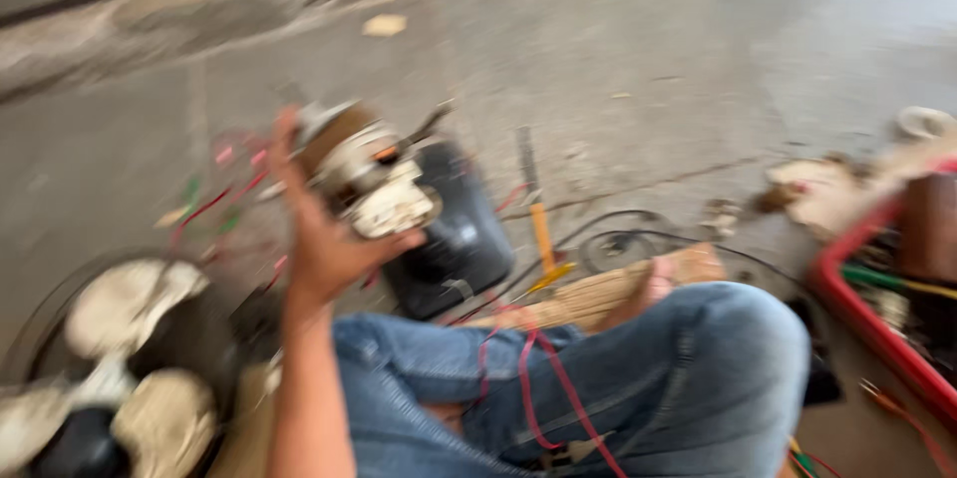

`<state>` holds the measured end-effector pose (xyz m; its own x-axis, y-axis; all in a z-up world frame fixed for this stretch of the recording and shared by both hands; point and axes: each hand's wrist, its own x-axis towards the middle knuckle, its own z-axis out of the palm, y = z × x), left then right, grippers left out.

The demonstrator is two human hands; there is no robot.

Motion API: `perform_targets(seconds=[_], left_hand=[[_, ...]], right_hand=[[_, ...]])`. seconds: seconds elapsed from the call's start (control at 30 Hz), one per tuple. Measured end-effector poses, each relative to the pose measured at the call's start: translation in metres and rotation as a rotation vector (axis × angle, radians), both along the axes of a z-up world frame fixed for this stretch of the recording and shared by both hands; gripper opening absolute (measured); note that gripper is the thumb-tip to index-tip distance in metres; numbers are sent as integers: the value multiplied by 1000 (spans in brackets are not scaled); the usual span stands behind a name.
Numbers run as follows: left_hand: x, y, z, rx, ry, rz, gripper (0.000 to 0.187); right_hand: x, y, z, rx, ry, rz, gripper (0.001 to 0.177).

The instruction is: The person disassembles a fan motor using pliers and a screwdriver, disconnecting wires and separating the internal components while seated on a floor workshop.

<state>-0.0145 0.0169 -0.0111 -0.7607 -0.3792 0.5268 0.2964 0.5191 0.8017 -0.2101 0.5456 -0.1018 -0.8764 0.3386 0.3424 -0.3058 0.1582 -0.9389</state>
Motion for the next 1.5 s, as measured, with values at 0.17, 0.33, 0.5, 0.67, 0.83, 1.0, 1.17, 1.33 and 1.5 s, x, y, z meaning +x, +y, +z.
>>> perform_targets(seconds=[0.17, 0.33, 0.5, 0.67, 0.83, 1.0, 1.17, 1.33, 1.5], left_hand=[[9, -3, 7, 398, 6, -192, 161], [7, -7, 16, 103, -14, -66, 156], [14, -15, 6, 65, -42, -26, 153], [8, -27, 10, 156, -7, -120, 155], [12, -27, 8, 179, -39, -134, 150], [9, -32, 8, 140, 7, -160, 146], [9, -22, 8, 226, 26, -192, 142], [11, -26, 8, 257, -10, -174, 143], [8, -17, 20, 277, 18, -152, 145]], right_hand=[[52, -138, 88, -200, 84, 375, 60], [118, -224, 142, -260, 143, 602, 71], [125, -291, 97, 50, 81, 791, 82], [94, -336, 32, 381, 589, 756, 83], [89, -347, 5, 398, 614, 777, 59], [91, -351, 8, 207, 396, 760, 34], [84, -347, 27, 493, 358, 940, 55], [86, -350, 39, 394, 372, 771, 49], [66, -344, 42, 485, 404, 876, 85]])
